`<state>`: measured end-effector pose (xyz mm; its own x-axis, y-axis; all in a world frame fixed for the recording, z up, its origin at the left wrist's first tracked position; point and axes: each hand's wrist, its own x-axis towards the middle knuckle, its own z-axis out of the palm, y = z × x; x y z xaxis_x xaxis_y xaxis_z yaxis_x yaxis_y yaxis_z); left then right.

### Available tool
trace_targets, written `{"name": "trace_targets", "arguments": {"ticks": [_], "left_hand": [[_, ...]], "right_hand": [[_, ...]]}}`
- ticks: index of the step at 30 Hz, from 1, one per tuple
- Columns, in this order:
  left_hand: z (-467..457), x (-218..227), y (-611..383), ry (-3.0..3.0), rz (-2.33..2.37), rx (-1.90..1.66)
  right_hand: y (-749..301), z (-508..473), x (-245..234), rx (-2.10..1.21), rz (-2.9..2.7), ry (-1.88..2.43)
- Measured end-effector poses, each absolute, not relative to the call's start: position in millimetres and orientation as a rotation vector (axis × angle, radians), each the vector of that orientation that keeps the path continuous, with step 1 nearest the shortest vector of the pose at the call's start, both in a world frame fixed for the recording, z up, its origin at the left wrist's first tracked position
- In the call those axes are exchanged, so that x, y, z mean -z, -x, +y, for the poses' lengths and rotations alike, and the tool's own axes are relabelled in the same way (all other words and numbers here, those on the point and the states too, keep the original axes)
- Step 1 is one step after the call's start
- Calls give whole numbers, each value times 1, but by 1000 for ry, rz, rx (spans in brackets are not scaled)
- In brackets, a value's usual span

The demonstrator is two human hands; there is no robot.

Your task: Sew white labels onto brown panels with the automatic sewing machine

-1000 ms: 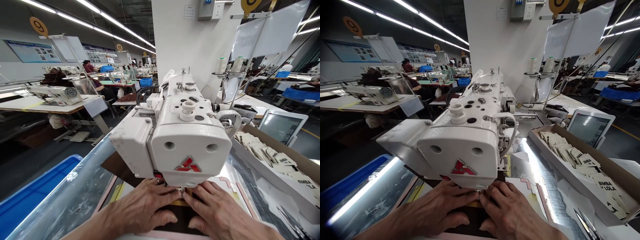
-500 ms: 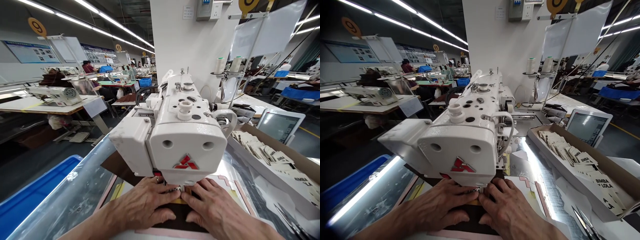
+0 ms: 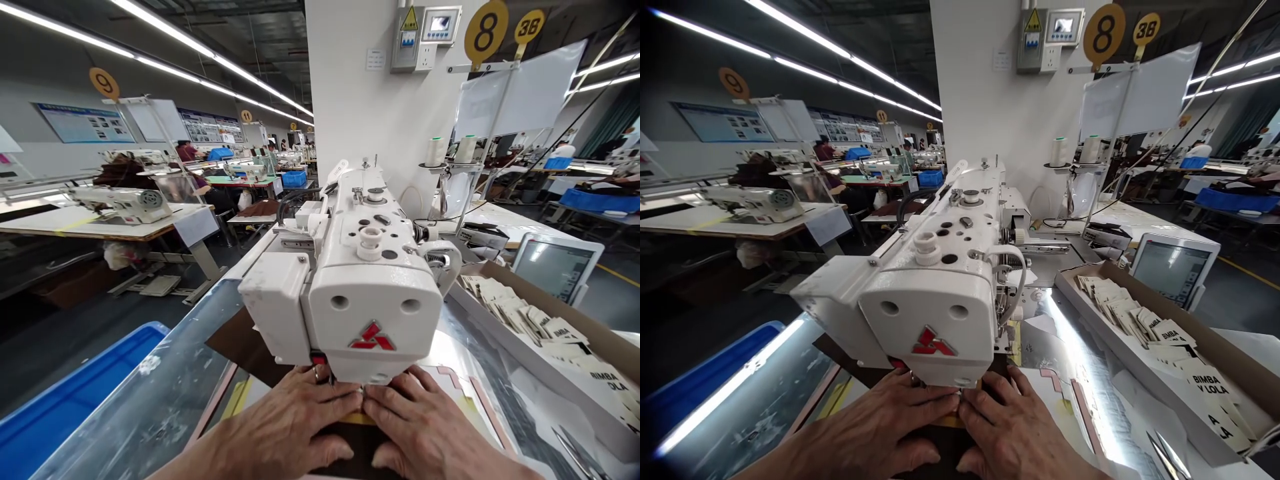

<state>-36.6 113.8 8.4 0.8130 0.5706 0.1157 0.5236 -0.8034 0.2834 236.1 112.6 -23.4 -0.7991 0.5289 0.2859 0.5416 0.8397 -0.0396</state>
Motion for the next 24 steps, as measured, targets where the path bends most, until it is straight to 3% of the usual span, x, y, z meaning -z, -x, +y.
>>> {"name": "trace_targets", "arguments": {"ticks": [9, 15, 24], "left_hand": [[116, -6, 37, -2832, 893, -184], [114, -5, 37, -2863, 924, -127], [111, -10, 38, -2811, 975, 27]], "right_hand": [[-295, 90, 23, 467, -2596, 690], [-366, 80, 49, 482, -2390, 875], [-373, 84, 54, 467, -2361, 1002]]}}
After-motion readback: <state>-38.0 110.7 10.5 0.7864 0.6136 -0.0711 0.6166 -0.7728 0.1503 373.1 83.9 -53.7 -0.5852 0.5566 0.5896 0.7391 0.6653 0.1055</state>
